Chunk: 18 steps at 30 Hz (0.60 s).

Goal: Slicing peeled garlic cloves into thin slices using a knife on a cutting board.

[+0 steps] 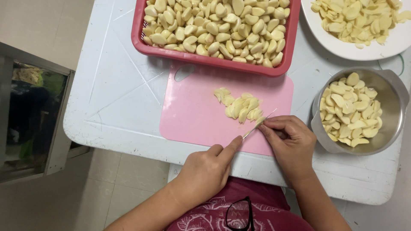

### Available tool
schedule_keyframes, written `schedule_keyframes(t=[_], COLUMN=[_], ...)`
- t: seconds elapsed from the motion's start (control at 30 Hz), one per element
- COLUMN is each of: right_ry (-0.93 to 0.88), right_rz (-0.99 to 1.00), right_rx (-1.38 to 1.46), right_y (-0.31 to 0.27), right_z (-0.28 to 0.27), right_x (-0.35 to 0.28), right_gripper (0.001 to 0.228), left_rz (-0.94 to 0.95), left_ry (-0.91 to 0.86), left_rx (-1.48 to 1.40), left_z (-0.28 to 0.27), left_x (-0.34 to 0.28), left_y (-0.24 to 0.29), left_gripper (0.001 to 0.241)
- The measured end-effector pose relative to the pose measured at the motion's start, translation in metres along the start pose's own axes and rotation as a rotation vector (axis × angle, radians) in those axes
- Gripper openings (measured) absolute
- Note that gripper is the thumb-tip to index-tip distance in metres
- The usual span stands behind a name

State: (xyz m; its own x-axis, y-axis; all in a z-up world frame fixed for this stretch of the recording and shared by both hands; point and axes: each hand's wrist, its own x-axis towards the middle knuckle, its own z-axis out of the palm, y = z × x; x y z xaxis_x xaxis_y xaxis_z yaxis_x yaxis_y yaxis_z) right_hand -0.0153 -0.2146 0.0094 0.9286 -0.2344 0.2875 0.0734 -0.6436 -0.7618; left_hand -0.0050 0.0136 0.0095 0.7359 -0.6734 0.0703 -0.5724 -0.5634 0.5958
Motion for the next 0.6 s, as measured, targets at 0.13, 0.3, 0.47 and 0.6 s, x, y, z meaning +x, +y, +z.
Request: schedule_keyframes(t=[0.13, 0.3, 0.47, 0.6], right_ry=[-0.010, -0.013, -0.013, -0.019], right_rz=[-0.023, 0.011, 0.007, 0.025], right_rx=[-0.010, 0.011, 0.013, 0.028], right_y=[0.0028, 0.0023, 0.0041, 0.0042], right_z=[-0.0004, -0.0006, -0.0005, -0.0007], right_x=[0.0005, -0.0003, -0.0006, -0.0002], right_gripper=[0.010, 0.010, 0.010, 0.009], left_rz=[0.004, 0.014, 0.020, 0.010], left_ry=[0.009, 0.007, 0.012, -0.002], left_rx=[0.011, 0.002, 0.004, -0.044], left_z=[0.0012, 0.0007, 0.0045, 0.0088], left_x=[-0.0026, -0.0034, -0.0006, 0.0035], left_y=[-0.0011, -0.0015, -0.0001, 0.0002], left_gripper=[0.060, 0.059, 0.060, 0.060])
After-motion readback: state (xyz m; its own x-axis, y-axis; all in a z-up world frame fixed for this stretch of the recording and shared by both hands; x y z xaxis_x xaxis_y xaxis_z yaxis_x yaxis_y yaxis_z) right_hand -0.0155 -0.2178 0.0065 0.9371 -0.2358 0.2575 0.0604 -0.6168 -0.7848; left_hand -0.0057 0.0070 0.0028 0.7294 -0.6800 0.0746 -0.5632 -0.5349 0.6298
